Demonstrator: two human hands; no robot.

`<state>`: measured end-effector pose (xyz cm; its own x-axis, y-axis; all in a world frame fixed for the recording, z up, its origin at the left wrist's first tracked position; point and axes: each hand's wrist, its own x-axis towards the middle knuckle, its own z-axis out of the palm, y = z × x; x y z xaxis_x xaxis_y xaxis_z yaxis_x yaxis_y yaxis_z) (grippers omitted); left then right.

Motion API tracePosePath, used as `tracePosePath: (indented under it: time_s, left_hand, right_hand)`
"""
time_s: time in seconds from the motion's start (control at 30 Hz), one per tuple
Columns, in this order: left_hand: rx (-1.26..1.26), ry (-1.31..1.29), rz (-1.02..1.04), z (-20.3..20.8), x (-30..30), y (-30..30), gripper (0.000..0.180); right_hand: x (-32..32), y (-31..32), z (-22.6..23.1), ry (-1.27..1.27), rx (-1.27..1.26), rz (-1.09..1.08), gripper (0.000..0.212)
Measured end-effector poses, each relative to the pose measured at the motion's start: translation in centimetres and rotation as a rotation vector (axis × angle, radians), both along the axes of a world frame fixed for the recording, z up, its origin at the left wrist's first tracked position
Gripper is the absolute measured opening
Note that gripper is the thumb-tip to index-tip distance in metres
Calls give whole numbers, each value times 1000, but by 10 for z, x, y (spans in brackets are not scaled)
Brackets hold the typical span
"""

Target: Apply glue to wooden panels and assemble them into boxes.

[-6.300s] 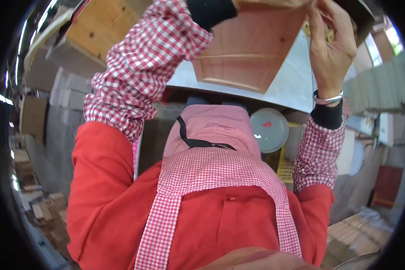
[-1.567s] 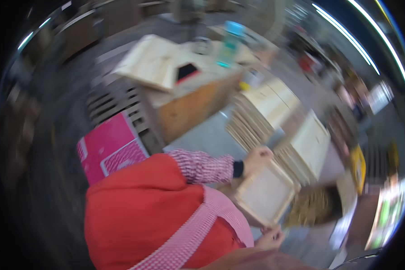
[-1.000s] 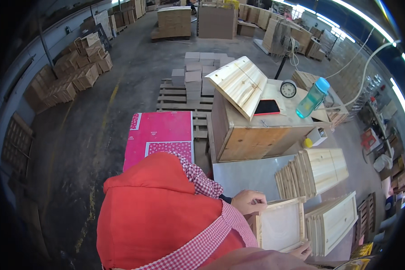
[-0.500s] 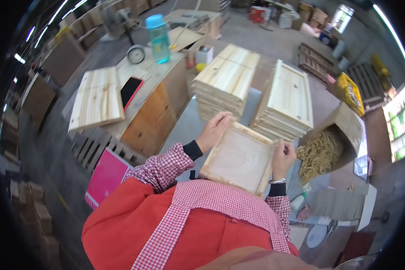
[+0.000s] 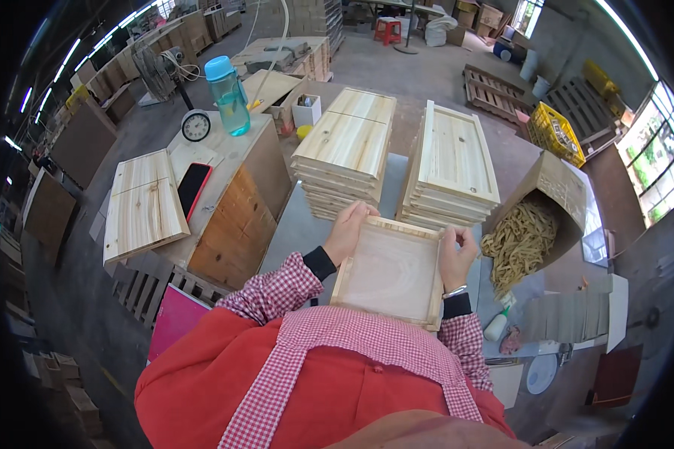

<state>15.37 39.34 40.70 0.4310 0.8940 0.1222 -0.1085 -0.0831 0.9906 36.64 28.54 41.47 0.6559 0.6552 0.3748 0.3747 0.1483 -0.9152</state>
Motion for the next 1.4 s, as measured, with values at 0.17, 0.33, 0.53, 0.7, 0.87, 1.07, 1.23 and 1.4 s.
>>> tracePosePath:
  time_s: [0.17,0.33,0.53,0.7,0.87,1.07,1.23,1.4]
  left_hand:
    - [-152,-87,-85,-13,-9,-4,33]
    - [385,103,141,-48,-11,-36,25]
    - [285,46,170,-20,-13,-12,31]
    - [-78,-330,183,-24,-50,-28,40]
    - [-557,-933,-31,5,-91,-31,55]
    - [-673,-1080,-245,-15,-135,-13,63]
    - [-588,-969,-270,-27,-149,22,67]
    - [-400,-619,-299,-48,-147,56,70]
  right_hand:
    - [-9,-25,-17,-35,32,-10,15]
    - [4,-22,-49,-120,12,79,23]
    - [25,-14,-50,-119,-20,229,19]
    - [6,-36,-67,-125,-261,275,29]
    - [-8,-76,-76,52,-207,197,35]
    - [-63,-133,-54,53,-241,-69,34]
    - [-148,-149,-47,-7,-336,-185,29]
    - [-202,-110,-70,164,-124,-286,23]
